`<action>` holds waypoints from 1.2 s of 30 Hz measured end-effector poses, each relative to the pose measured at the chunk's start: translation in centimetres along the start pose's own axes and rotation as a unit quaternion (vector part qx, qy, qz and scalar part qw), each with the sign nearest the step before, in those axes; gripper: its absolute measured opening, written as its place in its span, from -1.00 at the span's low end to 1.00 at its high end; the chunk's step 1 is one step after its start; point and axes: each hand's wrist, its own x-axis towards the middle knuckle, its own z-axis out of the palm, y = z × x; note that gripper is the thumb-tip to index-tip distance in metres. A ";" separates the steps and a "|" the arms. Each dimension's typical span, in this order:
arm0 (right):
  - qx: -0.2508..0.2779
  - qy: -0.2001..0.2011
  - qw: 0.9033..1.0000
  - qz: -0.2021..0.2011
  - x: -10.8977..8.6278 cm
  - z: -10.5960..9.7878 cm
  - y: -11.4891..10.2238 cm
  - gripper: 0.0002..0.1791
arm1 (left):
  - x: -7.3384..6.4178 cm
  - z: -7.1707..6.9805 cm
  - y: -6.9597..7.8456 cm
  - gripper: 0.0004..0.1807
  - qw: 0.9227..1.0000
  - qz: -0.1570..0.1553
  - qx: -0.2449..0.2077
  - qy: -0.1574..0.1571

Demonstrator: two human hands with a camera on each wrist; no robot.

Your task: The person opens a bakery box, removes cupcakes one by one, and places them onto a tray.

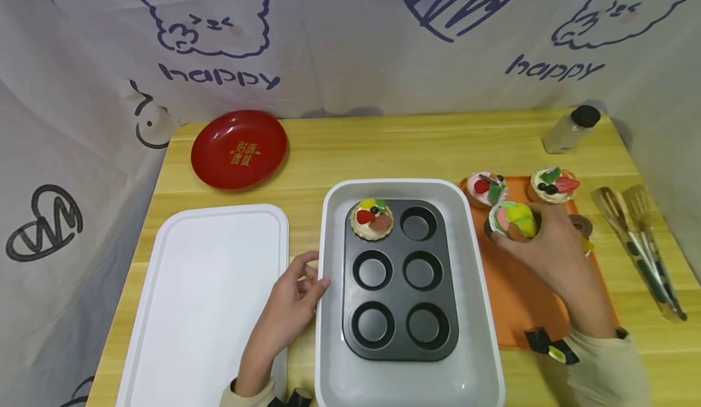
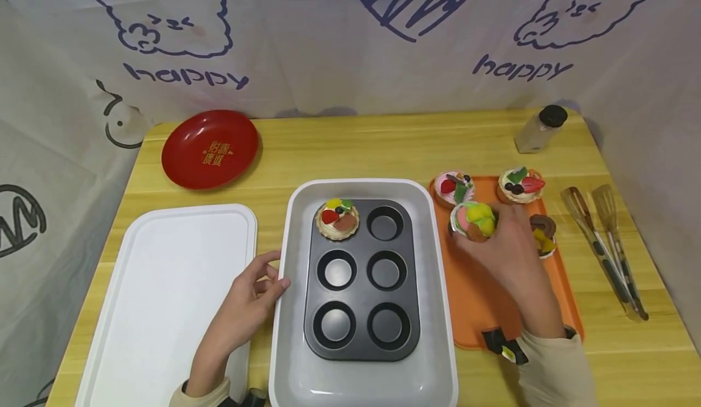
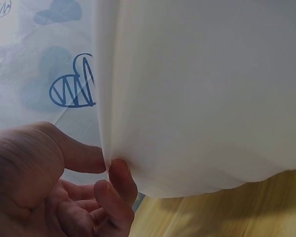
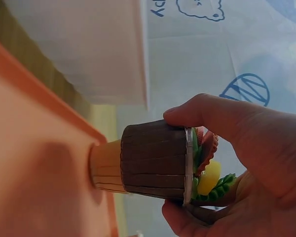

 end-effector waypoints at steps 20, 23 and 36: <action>-0.012 -0.031 0.998 0.051 -0.7 2.3 0.9 -0.10 | -0.1 0.0 0.0 -0.51 1.000 -0.006 -0.022 -0.004; -0.014 -0.036 0.998 0.056 -1.0 2.4 1.0 -0.10 | -0.1 0.0 0.0 -0.51 1.000 -0.006 -0.023 -0.004; -0.019 -0.036 0.998 0.049 -1.1 3.0 1.5 -0.10 | 0.0 0.0 0.0 -0.51 1.000 -0.006 -0.026 -0.005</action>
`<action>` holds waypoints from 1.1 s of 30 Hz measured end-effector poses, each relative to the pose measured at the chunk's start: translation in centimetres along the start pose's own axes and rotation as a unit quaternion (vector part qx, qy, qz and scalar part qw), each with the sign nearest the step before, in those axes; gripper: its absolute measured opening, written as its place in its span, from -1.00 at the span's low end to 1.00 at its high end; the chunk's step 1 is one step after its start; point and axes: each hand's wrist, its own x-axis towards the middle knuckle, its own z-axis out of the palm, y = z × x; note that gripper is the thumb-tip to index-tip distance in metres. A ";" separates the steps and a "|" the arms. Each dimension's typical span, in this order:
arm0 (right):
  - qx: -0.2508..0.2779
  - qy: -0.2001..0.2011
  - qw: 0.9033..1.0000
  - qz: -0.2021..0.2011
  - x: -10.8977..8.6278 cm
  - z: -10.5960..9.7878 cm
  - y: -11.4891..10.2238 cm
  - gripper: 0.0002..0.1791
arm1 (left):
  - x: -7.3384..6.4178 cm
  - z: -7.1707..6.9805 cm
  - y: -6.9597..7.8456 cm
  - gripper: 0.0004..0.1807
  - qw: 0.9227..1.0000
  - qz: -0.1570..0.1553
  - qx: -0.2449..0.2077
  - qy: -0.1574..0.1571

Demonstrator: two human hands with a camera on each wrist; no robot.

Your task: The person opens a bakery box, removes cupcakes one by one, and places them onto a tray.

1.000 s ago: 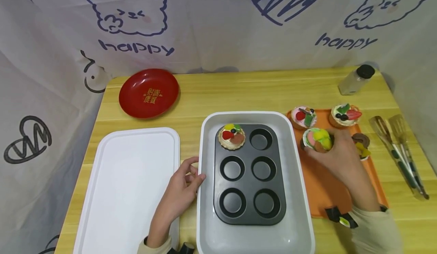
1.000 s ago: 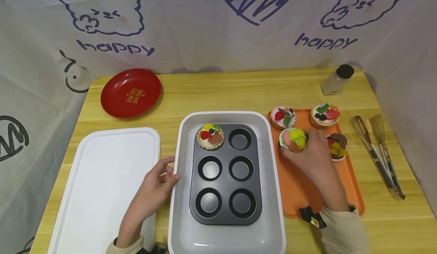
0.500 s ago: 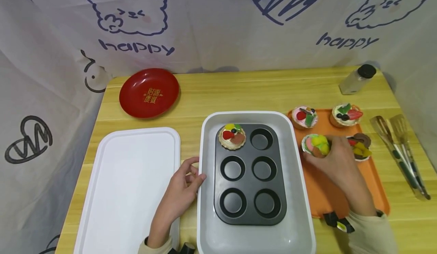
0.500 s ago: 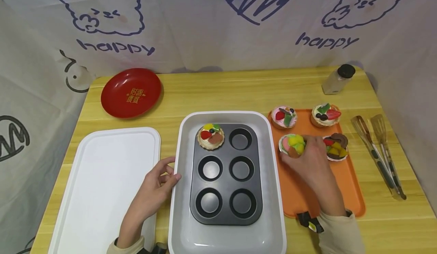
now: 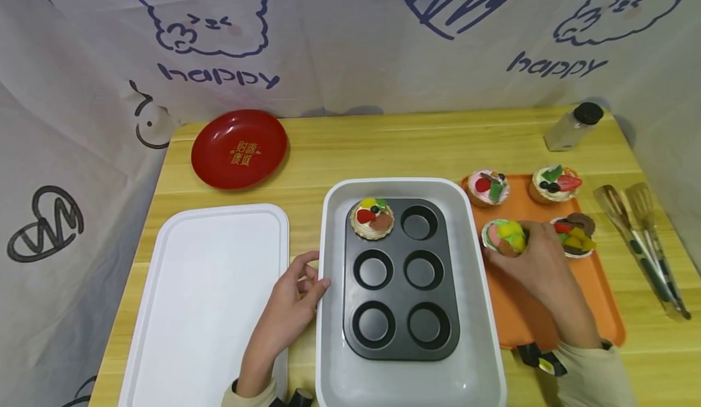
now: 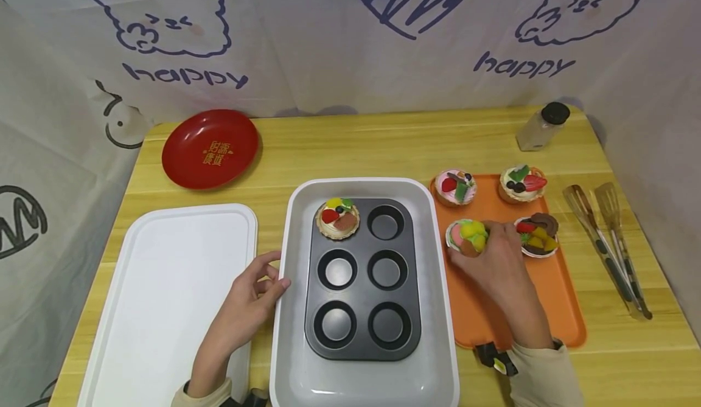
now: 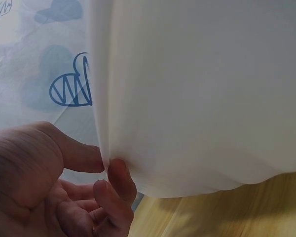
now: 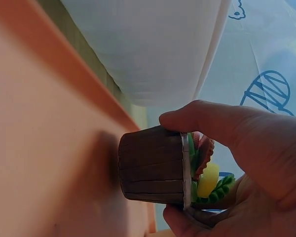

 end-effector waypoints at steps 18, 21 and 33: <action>-0.013 -0.015 0.999 0.033 0.2 0.8 0.1 -0.03 | 0.1 0.1 0.0 -0.51 1.000 -0.006 0.000 0.002; -0.016 -0.019 0.999 0.034 0.2 0.8 0.1 -0.02 | 0.0 0.1 0.0 -0.51 1.000 -0.005 -0.002 0.000; -0.032 -0.041 0.997 0.051 0.0 0.4 -0.3 0.07 | 0.0 0.1 0.0 -0.51 1.000 -0.004 -0.002 0.001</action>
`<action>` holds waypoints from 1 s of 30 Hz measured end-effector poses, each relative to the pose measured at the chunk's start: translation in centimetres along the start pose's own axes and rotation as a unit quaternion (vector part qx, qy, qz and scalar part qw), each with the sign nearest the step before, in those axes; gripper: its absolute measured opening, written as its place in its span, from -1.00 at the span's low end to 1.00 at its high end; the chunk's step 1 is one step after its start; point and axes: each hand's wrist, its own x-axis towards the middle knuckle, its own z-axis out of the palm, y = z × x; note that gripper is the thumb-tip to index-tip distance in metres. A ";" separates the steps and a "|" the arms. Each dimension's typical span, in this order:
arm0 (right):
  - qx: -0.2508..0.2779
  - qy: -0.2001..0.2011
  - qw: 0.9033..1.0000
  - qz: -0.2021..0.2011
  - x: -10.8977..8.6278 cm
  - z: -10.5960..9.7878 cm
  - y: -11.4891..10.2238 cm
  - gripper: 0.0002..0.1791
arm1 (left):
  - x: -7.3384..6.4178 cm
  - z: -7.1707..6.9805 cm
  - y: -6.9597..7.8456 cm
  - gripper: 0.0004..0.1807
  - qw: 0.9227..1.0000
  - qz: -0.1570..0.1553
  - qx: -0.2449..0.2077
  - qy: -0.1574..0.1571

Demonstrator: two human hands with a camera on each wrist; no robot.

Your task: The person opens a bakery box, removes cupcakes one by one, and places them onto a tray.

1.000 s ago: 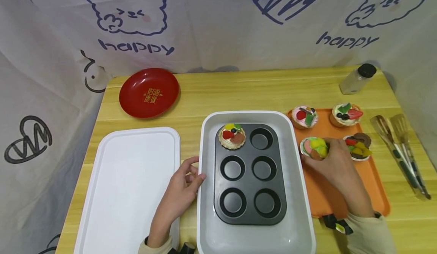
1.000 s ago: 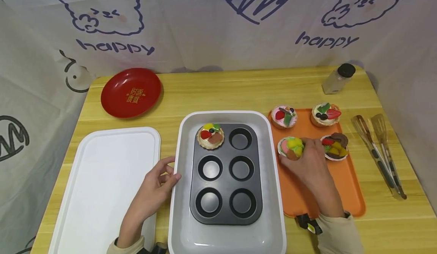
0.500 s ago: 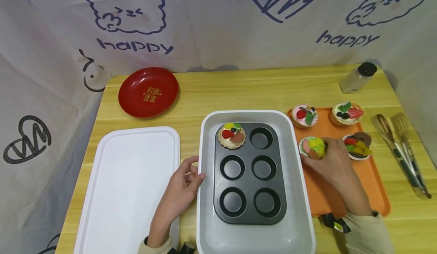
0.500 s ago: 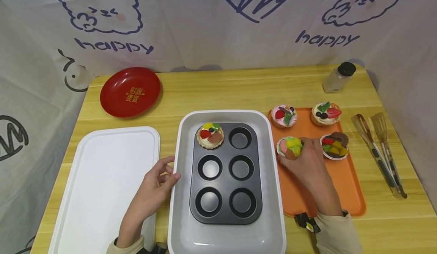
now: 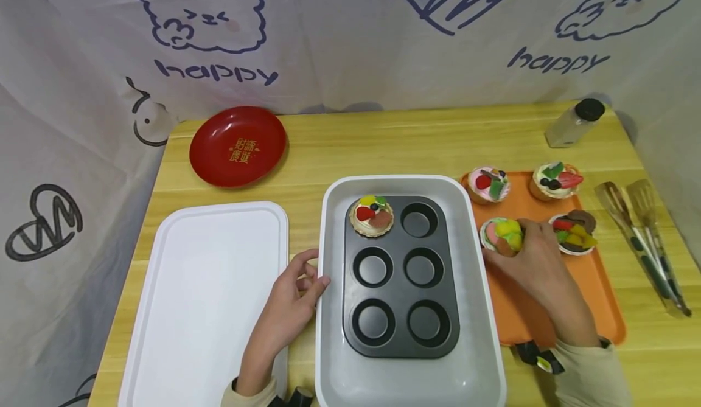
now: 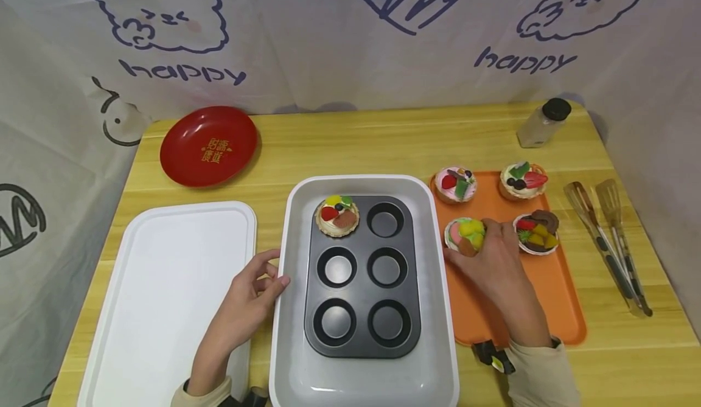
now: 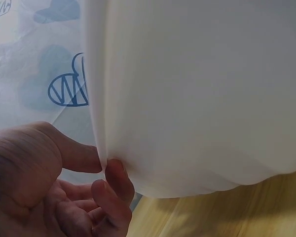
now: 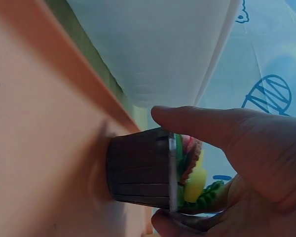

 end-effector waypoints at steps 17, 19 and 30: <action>0.000 0.060 0.995 -0.074 -1.1 -2.3 -1.9 -0.06 | 0.0 -0.1 0.0 -0.51 1.000 -0.003 -0.002 0.001; 0.005 0.061 0.995 -0.080 -1.1 -2.5 -2.4 -0.06 | -0.1 -0.1 0.0 -0.51 1.000 -0.002 -0.001 0.001; 0.020 0.049 0.992 -0.117 -0.4 -2.9 -6.0 -0.03 | -0.1 -0.1 0.0 -0.51 1.000 0.000 0.000 0.002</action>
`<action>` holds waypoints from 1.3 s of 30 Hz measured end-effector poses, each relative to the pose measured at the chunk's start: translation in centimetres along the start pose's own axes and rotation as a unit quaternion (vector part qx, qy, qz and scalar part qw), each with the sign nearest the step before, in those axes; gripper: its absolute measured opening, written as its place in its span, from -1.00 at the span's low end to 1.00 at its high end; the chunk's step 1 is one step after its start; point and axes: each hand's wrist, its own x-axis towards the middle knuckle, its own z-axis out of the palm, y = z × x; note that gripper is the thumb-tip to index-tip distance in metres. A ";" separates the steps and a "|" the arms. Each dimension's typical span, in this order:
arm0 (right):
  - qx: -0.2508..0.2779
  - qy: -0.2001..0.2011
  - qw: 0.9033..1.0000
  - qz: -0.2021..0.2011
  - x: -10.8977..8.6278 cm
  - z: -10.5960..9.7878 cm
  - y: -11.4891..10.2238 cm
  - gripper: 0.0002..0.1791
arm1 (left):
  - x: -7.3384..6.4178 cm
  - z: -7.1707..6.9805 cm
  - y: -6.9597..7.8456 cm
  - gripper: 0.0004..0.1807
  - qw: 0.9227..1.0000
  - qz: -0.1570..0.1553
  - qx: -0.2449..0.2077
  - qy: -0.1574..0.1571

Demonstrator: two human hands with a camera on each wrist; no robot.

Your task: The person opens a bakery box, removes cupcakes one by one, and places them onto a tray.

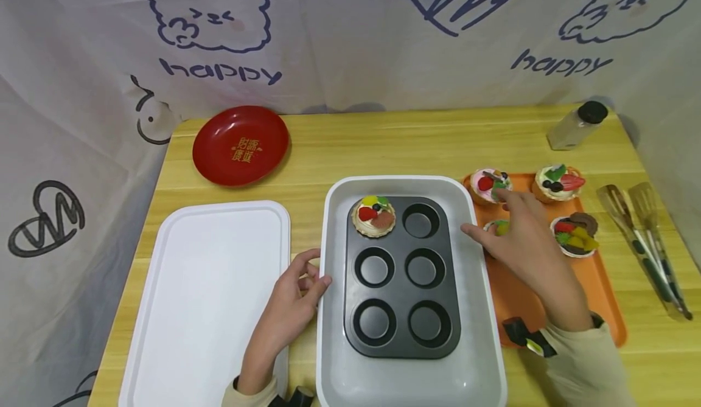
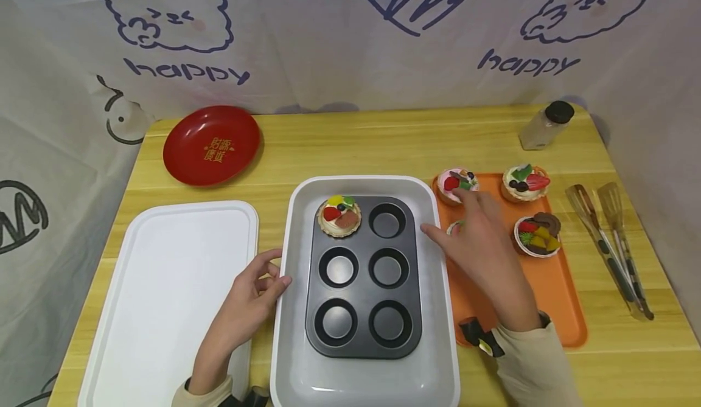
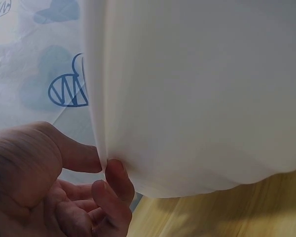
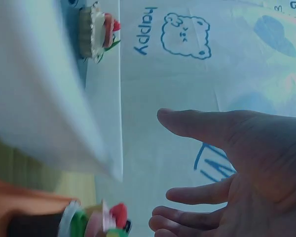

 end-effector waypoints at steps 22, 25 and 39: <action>0.004 -0.099 0.993 -0.068 3.5 3.4 -6.4 -0.07 | 0.0 0.0 -0.1 -0.51 1.000 0.006 0.016 0.002; -0.004 -0.110 0.990 -0.084 4.1 4.3 -7.0 -0.06 | 0.0 0.0 -0.2 -0.51 1.000 0.009 0.016 0.002; -0.016 -0.156 0.981 -0.111 5.4 8.0 -8.9 0.07 | 0.0 -0.1 -0.2 -0.52 1.000 0.009 0.017 0.002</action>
